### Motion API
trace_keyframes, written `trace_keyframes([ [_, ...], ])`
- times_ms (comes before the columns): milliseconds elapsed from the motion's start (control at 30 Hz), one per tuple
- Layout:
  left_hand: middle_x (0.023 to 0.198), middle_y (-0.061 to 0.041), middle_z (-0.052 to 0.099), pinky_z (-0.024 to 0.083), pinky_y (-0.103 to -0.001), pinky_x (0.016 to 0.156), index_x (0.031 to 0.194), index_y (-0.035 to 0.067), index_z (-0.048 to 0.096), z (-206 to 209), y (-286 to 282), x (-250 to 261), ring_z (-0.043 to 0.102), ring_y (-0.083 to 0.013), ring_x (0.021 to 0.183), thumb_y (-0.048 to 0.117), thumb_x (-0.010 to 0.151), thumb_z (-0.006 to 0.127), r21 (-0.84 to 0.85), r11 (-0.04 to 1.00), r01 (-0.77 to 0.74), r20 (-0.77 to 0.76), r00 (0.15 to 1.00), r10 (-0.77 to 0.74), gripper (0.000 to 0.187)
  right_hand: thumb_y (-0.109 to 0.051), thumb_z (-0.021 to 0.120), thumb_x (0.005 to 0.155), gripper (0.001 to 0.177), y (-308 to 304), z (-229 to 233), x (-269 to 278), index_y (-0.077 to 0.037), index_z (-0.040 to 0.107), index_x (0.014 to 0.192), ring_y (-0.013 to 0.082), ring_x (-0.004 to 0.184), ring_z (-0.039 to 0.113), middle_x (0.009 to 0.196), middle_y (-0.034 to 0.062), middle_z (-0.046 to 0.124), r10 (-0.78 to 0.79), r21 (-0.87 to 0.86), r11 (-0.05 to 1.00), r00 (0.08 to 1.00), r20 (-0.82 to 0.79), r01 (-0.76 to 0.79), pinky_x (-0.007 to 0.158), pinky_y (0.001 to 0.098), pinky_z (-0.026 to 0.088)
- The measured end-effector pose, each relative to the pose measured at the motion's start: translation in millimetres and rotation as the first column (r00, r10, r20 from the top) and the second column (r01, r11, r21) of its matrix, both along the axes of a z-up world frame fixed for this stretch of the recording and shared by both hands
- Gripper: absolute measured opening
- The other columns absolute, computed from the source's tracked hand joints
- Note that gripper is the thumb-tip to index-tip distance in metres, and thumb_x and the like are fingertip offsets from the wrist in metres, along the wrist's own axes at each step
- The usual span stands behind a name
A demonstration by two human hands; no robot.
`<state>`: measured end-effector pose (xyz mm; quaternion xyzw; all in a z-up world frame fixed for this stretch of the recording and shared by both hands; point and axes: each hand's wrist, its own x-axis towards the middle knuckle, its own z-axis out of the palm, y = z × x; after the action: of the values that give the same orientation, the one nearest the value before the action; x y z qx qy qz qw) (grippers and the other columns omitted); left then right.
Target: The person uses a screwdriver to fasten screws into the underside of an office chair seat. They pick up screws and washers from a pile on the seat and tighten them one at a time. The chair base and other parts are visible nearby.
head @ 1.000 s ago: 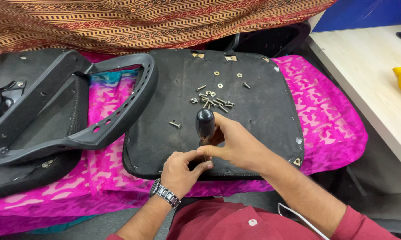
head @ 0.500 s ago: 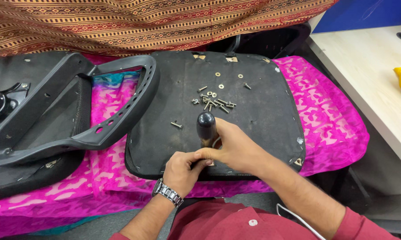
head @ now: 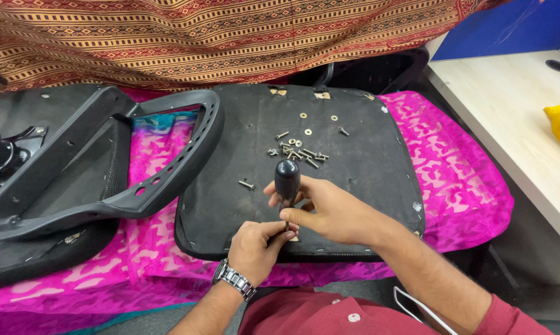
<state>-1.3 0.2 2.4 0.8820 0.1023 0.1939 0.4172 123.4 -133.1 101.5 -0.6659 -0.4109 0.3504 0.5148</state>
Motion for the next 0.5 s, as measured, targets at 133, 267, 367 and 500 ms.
trace_keyframes([
  [133,0.079,-0.005,0.078,0.054,-0.039,0.072,0.093,0.02,0.082,2.5,0.8,-1.0,0.071,-0.0265,0.073,0.031,0.082,0.077,-0.002,1.0,-0.029,-0.064,0.998,0.029,0.016,-0.018,0.083,0.083,0.03,1.3,-4.3,-1.2,-0.001,0.066,0.102,0.0129,0.078,0.066,0.085,0.0052,0.071,-0.097,-0.109,0.986,0.967,0.237,0.126,0.071,0.0297,0.056],
  [267,0.075,-0.007,0.076,0.053,-0.041,0.075,0.092,0.019,0.082,4.1,-0.6,-1.4,0.068,-0.0287,0.076,0.035,0.082,0.078,0.094,0.993,-0.065,-0.148,0.986,0.078,0.019,-0.018,0.084,0.082,0.033,-0.5,-12.3,-2.6,-0.001,0.064,0.101,0.0136,0.074,0.063,0.087,0.0031,0.066,-0.13,-0.15,0.972,0.948,0.291,0.18,0.066,0.0311,0.054],
  [367,0.078,-0.004,0.078,0.053,-0.04,0.078,0.093,0.021,0.082,6.6,-1.5,0.8,0.071,-0.0256,0.077,0.033,0.087,0.074,0.068,0.997,-0.022,-0.101,0.994,0.029,0.016,-0.02,0.076,0.087,0.024,-8.2,-15.2,3.3,-0.004,0.067,0.104,0.0097,0.079,0.065,0.087,-0.0021,0.068,-0.039,-0.029,0.999,0.992,0.122,0.043,0.071,0.0275,0.054],
  [500,0.078,-0.004,0.078,0.052,-0.04,0.075,0.101,0.024,0.084,5.5,-1.7,-1.5,0.068,-0.0273,0.077,0.032,0.081,0.08,0.093,0.995,-0.048,-0.111,0.992,0.058,0.022,-0.02,0.076,0.092,0.019,-9.9,-29.4,10.8,-0.004,0.07,0.1,0.009,0.076,0.064,0.084,0.0003,0.068,-0.163,0.073,0.985,0.976,0.144,0.154,0.069,0.0258,0.053],
])
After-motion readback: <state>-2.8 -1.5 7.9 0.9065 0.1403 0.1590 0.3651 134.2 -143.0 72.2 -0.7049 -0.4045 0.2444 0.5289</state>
